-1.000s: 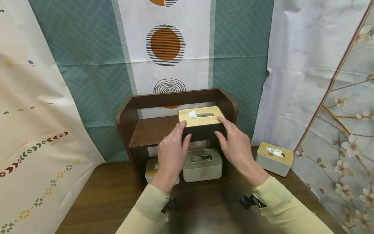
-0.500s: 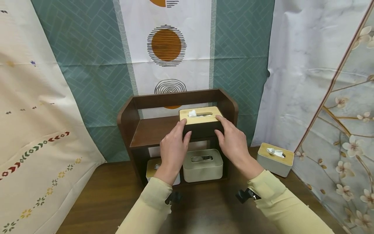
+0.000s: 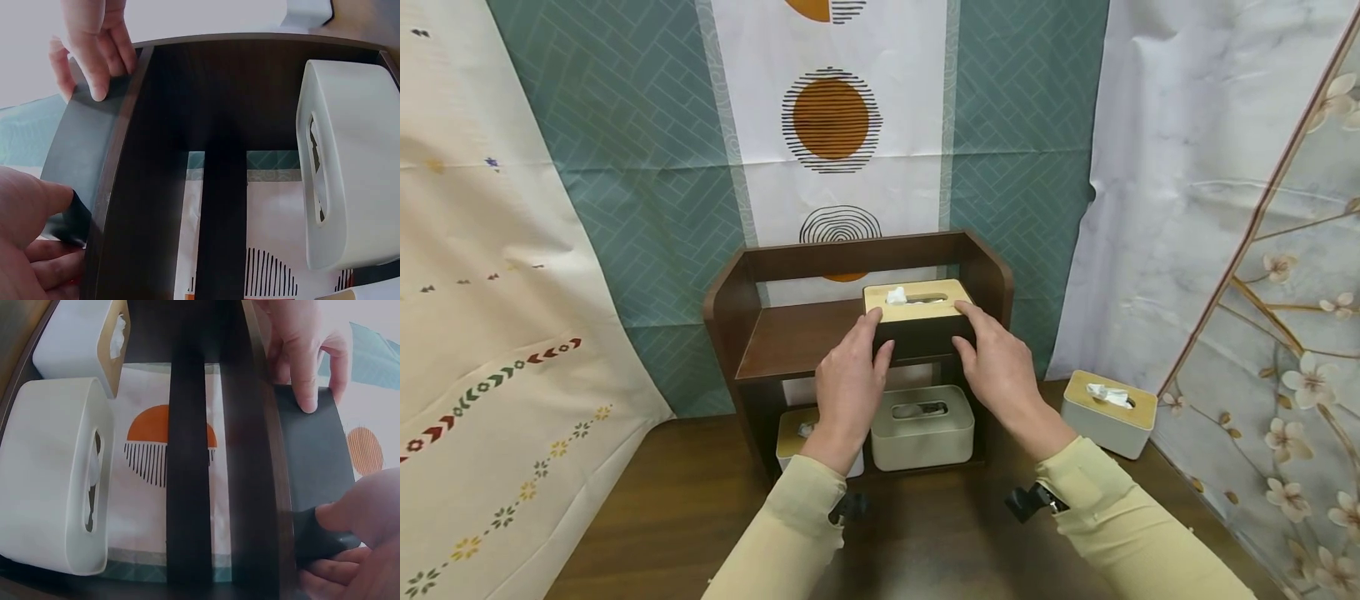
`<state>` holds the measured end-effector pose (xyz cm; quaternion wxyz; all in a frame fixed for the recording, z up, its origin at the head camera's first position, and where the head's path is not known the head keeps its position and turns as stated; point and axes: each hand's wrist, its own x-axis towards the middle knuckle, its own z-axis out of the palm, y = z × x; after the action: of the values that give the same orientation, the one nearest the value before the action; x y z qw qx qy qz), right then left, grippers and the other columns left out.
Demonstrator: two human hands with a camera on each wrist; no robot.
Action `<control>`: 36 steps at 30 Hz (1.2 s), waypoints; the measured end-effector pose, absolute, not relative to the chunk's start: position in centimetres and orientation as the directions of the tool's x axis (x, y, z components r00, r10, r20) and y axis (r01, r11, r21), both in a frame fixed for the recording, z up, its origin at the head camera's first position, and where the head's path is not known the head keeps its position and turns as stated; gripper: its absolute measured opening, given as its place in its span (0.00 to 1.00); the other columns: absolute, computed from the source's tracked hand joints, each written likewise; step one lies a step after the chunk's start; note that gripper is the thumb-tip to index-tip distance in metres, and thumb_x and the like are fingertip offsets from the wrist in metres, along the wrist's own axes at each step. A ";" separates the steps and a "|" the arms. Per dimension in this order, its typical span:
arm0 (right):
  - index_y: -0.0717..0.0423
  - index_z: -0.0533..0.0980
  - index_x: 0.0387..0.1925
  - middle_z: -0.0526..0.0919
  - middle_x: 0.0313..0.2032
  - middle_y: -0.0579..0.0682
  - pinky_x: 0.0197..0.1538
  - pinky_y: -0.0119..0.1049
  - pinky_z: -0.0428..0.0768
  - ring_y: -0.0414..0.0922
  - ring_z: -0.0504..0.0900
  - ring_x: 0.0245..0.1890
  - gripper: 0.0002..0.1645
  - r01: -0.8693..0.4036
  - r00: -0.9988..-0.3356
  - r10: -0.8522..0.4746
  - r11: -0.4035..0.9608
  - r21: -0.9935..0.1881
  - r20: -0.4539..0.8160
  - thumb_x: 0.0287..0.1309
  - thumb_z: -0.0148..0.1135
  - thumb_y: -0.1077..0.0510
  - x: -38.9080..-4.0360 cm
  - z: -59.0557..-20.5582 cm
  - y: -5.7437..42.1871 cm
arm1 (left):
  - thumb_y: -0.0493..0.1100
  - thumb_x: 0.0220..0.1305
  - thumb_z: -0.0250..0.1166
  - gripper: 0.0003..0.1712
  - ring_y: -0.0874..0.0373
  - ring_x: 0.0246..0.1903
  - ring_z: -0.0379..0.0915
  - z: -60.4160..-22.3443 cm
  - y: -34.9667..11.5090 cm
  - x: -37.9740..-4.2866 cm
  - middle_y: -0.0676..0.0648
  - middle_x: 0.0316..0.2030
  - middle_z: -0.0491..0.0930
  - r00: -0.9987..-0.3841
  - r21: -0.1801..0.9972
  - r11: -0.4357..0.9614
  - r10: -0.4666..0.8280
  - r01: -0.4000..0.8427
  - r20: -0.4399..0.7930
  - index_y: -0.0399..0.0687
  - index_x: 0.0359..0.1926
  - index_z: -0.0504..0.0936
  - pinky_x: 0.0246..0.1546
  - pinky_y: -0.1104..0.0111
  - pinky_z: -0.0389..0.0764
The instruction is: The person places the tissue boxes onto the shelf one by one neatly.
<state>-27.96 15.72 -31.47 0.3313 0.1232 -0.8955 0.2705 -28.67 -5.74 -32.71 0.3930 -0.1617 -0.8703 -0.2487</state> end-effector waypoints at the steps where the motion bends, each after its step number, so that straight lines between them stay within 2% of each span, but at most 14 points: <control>1: 0.56 0.73 0.77 0.81 0.71 0.63 0.54 0.66 0.85 0.67 0.89 0.52 0.33 -0.401 -0.750 -0.043 0.824 -0.401 0.660 0.76 0.70 0.60 -28.0 -31.5 15.8 | 0.47 0.78 0.73 0.31 0.39 0.43 0.91 -32.7 -5.7 -28.7 0.39 0.68 0.83 -0.640 0.307 0.824 0.085 0.476 0.764 0.48 0.76 0.78 0.44 0.45 0.90; 12: 0.57 0.72 0.78 0.81 0.70 0.64 0.55 0.66 0.85 0.66 0.88 0.55 0.33 -0.401 -0.757 -0.055 0.826 -0.396 0.651 0.77 0.69 0.59 -28.0 -31.4 15.9 | 0.46 0.77 0.74 0.34 0.39 0.57 0.88 -32.9 -5.7 -28.8 0.39 0.70 0.81 -0.649 0.327 0.812 0.082 0.484 0.756 0.46 0.78 0.76 0.53 0.44 0.88; 19: 0.58 0.68 0.81 0.75 0.76 0.65 0.59 0.67 0.84 0.66 0.83 0.65 0.37 -0.396 -0.769 -0.052 0.820 -0.412 0.637 0.77 0.69 0.59 -27.7 -31.5 15.6 | 0.48 0.77 0.73 0.41 0.33 0.60 0.84 -33.1 -5.7 -28.4 0.34 0.79 0.70 -0.686 0.375 0.791 0.077 0.483 0.723 0.48 0.84 0.68 0.58 0.40 0.85; 23: 0.58 0.65 0.83 0.67 0.80 0.67 0.63 0.68 0.81 0.67 0.78 0.71 0.40 -0.402 -0.761 -0.046 0.816 -0.414 0.648 0.77 0.68 0.60 -27.3 -31.7 15.6 | 0.50 0.77 0.74 0.44 0.32 0.70 0.75 -33.4 -5.7 -28.1 0.32 0.82 0.62 -0.694 0.379 0.792 0.077 0.479 0.716 0.47 0.85 0.65 0.69 0.40 0.77; 27: 0.57 0.63 0.85 0.62 0.82 0.68 0.67 0.69 0.78 0.67 0.72 0.76 0.43 -0.415 -0.745 -0.059 0.821 -0.393 0.664 0.76 0.69 0.60 -26.6 -32.1 15.7 | 0.51 0.78 0.73 0.43 0.35 0.80 0.62 -33.6 -5.6 -27.7 0.32 0.83 0.61 -0.676 0.336 0.812 0.093 0.477 0.731 0.45 0.84 0.66 0.78 0.42 0.65; 31: 0.55 0.60 0.86 0.58 0.84 0.65 0.66 0.71 0.78 0.68 0.69 0.78 0.46 -0.427 -0.728 -0.076 0.827 -0.365 0.681 0.76 0.71 0.59 -25.6 -32.6 15.9 | 0.52 0.79 0.71 0.42 0.35 0.84 0.54 -33.6 -5.5 -27.1 0.34 0.83 0.62 -0.653 0.275 0.842 0.115 0.464 0.748 0.47 0.84 0.67 0.81 0.42 0.58; 36: 0.53 0.57 0.88 0.56 0.86 0.61 0.66 0.71 0.78 0.66 0.67 0.79 0.50 -0.439 -0.715 -0.093 0.831 -0.342 0.693 0.75 0.72 0.58 -24.3 -33.4 16.3 | 0.54 0.80 0.70 0.41 0.35 0.84 0.51 -33.8 -5.6 -26.2 0.36 0.83 0.63 -0.645 0.235 0.864 0.128 0.445 0.754 0.50 0.85 0.67 0.82 0.41 0.56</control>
<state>-24.28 16.33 -33.37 0.3468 0.1491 -0.8917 0.2496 -26.24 -5.59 -33.80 0.3890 -0.1621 -0.8835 -0.2042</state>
